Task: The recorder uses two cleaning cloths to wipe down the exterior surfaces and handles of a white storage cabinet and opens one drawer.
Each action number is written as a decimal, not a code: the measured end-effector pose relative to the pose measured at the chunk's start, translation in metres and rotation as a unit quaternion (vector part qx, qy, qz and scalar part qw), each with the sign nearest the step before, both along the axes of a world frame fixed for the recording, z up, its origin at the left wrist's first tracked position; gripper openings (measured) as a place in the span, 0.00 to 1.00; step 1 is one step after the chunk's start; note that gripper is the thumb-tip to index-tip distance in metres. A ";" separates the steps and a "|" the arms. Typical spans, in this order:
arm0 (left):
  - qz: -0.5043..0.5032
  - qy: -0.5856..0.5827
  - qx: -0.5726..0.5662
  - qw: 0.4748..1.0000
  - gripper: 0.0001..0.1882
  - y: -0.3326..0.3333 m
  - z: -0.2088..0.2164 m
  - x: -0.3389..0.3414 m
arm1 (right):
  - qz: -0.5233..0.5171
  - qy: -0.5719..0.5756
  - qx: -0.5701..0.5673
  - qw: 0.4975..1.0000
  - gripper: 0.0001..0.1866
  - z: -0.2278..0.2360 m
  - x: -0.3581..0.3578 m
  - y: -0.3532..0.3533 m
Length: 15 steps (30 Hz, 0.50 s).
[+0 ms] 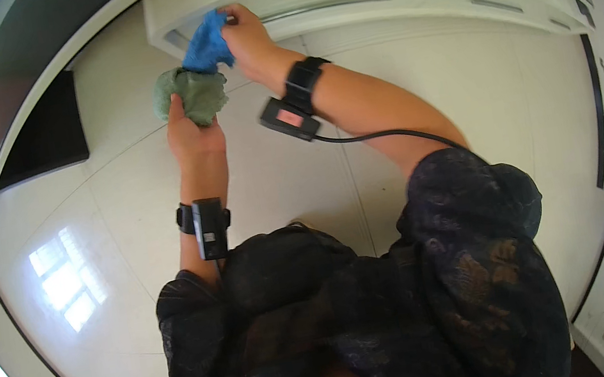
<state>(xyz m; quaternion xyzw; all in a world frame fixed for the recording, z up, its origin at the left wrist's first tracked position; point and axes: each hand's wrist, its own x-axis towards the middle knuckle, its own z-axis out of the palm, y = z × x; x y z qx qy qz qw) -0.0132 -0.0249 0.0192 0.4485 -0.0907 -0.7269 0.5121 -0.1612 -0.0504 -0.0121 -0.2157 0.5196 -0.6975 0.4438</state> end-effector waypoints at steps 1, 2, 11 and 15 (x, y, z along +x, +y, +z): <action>0.016 -0.008 -0.042 0.999 0.18 -0.003 0.003 0.001 | 0.052 -0.005 0.000 0.999 0.15 0.006 -0.002 0.008; 0.029 -0.014 -0.083 0.996 0.18 -0.005 0.005 0.002 | 0.103 -0.007 0.001 0.995 0.15 0.015 -0.007 0.019; -0.079 -0.493 -0.523 0.691 0.20 -0.107 0.004 -0.036 | 0.185 -0.112 0.029 0.976 0.17 0.062 -0.096 0.123; -0.146 -0.703 -0.477 0.508 0.26 -0.113 0.005 -0.069 | 0.123 -0.174 0.076 0.974 0.20 0.054 -0.121 0.176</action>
